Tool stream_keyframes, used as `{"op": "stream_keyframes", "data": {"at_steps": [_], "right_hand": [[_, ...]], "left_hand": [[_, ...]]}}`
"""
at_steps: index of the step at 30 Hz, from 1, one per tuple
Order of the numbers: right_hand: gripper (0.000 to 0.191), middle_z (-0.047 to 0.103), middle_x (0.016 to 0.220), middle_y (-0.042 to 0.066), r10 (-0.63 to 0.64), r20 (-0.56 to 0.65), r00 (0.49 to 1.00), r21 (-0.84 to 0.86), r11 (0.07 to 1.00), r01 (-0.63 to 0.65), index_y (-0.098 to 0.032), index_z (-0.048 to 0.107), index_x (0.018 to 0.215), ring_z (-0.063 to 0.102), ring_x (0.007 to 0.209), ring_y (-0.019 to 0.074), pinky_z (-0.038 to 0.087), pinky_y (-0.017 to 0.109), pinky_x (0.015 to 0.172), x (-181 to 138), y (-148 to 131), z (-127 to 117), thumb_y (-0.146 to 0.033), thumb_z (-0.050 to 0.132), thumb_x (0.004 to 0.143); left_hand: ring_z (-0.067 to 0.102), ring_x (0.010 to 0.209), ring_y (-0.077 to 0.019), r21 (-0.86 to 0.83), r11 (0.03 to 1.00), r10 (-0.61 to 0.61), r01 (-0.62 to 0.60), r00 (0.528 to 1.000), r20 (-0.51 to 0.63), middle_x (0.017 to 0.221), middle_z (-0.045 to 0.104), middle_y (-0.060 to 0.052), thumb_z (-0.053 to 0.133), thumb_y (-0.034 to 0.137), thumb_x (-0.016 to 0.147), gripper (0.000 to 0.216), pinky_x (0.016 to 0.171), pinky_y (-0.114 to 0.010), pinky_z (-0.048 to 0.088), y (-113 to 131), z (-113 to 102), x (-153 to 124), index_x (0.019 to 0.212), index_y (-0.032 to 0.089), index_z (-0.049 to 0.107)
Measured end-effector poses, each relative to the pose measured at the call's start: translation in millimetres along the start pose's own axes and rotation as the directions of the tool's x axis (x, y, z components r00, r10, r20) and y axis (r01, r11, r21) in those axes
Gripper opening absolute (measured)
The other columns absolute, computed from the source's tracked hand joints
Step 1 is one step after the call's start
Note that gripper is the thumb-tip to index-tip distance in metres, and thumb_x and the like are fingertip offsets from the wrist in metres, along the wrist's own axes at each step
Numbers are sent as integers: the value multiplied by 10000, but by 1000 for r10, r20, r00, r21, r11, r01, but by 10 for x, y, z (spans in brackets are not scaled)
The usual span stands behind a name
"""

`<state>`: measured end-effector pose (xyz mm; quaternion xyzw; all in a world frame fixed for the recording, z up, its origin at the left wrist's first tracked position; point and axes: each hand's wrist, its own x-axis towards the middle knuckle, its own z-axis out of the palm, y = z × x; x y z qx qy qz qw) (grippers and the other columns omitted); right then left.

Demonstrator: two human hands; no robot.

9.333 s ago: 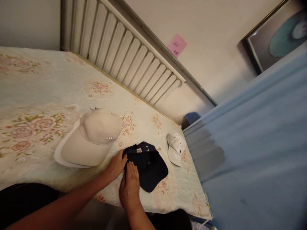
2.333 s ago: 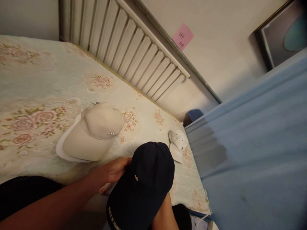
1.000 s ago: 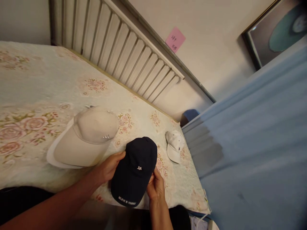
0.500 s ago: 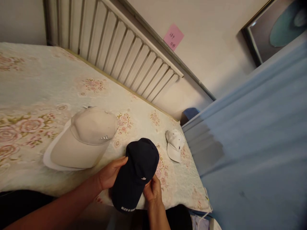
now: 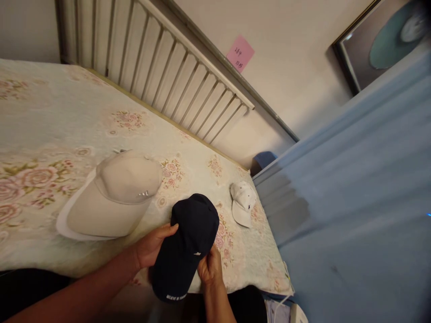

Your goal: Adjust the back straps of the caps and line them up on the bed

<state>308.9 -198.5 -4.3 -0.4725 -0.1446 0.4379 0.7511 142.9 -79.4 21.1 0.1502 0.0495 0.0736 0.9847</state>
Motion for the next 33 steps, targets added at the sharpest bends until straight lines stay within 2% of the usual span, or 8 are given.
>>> {"op": "stream_keyframes", "data": {"at_steps": [5, 13, 21, 27, 33], "right_hand": [[214, 745, 936, 75, 25, 46, 999, 43, 999, -27, -129, 694, 950, 669, 998, 193, 462, 384, 1005, -7, -5, 14, -217, 617, 771], [201, 745, 929, 63, 13, 60, 998, 29, 999, -15, -142, 682, 957, 666, 998, 192, 475, 386, 990, -10, 5, 0, -213, 605, 785], [199, 743, 921, 61, 21, 42, 999, 29, 999, -22, -140, 679, 958, 663, 1018, 193, 469, 381, 1000, 1, 21, -10, -217, 596, 795], [227, 738, 965, 64, 16, 72, 997, 42, 999, -19, -137, 667, 1004, 643, 1070, 199, 452, 391, 1020, 7, 19, -11, -212, 598, 801], [220, 737, 956, 70, 28, 53, 998, 22, 999, -29, -135, 675, 982, 667, 1010, 191, 496, 368, 968, -1, 13, -5, -220, 602, 793]], "left_hand": [[688, 871, -308, 18, 1000, -1, 1, 1000, -14, 872, 748, -145, 592, 342, 836, 343, 907, -462, 433, 15, 61, -31, 1080, 119, 685], [688, 880, -312, 9, 1000, 8, -8, 1000, -13, 906, 746, -154, 592, 351, 835, 404, 948, -478, 410, 10, 17, -10, 1155, 111, 649], [692, 859, -300, 3, 1000, 21, -21, 1000, 2, 935, 743, -154, 571, 326, 854, 360, 929, -474, 420, 20, 11, -7, 1138, 124, 660], [690, 845, -289, 1, 999, 35, -35, 999, -15, 930, 745, -141, 580, 309, 848, 336, 915, -464, 429, 19, 5, -3, 1116, 126, 667], [685, 857, -284, -1, 999, 32, -32, 999, 1, 939, 743, -144, 568, 321, 853, 347, 932, -459, 416, 12, -7, -2, 1119, 119, 661]]}}
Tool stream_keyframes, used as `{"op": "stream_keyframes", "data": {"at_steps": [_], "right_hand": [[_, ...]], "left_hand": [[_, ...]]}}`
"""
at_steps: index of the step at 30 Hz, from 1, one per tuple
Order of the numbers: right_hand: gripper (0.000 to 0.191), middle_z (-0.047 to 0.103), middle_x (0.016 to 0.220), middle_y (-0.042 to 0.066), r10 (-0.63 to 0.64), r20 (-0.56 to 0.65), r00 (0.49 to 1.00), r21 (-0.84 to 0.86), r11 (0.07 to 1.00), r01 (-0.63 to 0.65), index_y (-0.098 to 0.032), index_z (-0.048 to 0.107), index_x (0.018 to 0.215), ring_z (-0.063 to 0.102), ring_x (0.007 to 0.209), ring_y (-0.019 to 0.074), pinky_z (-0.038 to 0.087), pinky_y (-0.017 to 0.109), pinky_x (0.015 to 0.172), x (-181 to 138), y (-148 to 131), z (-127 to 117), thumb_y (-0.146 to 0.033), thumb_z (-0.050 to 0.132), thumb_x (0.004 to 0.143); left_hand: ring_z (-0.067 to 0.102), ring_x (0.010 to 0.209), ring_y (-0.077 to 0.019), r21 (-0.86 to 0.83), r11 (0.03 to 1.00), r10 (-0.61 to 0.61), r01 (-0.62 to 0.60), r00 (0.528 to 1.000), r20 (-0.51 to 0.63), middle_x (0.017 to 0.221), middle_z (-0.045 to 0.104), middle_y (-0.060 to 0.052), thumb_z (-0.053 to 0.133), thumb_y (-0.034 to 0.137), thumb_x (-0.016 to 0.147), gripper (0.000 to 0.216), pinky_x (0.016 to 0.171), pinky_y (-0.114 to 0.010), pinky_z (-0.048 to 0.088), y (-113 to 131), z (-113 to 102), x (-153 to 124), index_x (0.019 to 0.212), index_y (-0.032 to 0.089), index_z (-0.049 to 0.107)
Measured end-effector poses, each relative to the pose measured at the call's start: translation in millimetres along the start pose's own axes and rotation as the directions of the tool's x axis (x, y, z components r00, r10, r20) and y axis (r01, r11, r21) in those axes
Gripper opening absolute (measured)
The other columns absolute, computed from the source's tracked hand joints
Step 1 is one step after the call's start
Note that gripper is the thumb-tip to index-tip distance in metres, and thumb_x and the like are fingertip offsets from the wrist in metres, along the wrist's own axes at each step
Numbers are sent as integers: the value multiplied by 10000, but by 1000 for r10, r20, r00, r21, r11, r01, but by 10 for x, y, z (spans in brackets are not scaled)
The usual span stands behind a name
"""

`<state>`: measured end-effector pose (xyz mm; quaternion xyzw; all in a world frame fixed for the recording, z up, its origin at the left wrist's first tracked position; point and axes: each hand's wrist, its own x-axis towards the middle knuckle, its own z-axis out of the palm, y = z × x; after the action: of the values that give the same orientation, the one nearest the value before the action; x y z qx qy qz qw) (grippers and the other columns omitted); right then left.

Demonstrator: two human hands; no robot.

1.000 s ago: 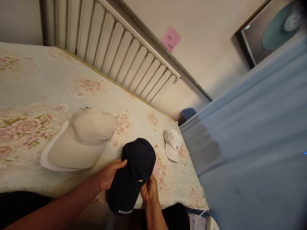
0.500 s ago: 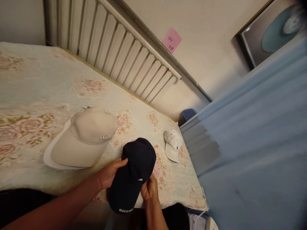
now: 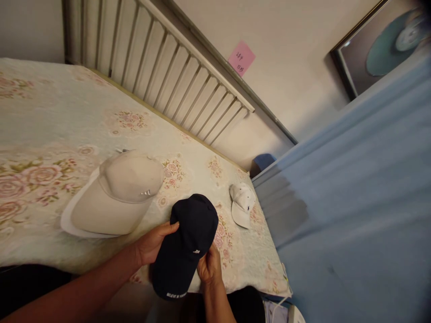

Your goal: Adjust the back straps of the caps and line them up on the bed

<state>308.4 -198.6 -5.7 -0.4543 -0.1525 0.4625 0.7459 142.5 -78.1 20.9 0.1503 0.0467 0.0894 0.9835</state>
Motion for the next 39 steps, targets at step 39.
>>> {"op": "stream_keyframes", "data": {"at_steps": [39], "right_hand": [[228, 738, 955, 69, -9, 14, 1000, 26, 1000, 8, -126, 659, 1017, 677, 991, 193, 493, 390, 979, 6, 0, -19, -209, 607, 811]], "left_hand": [[681, 833, -273, 0, 1000, 7, -7, 1000, -18, 929, 741, -131, 561, 304, 857, 362, 926, -460, 423, -6, -67, 30, 1165, 128, 634]]}}
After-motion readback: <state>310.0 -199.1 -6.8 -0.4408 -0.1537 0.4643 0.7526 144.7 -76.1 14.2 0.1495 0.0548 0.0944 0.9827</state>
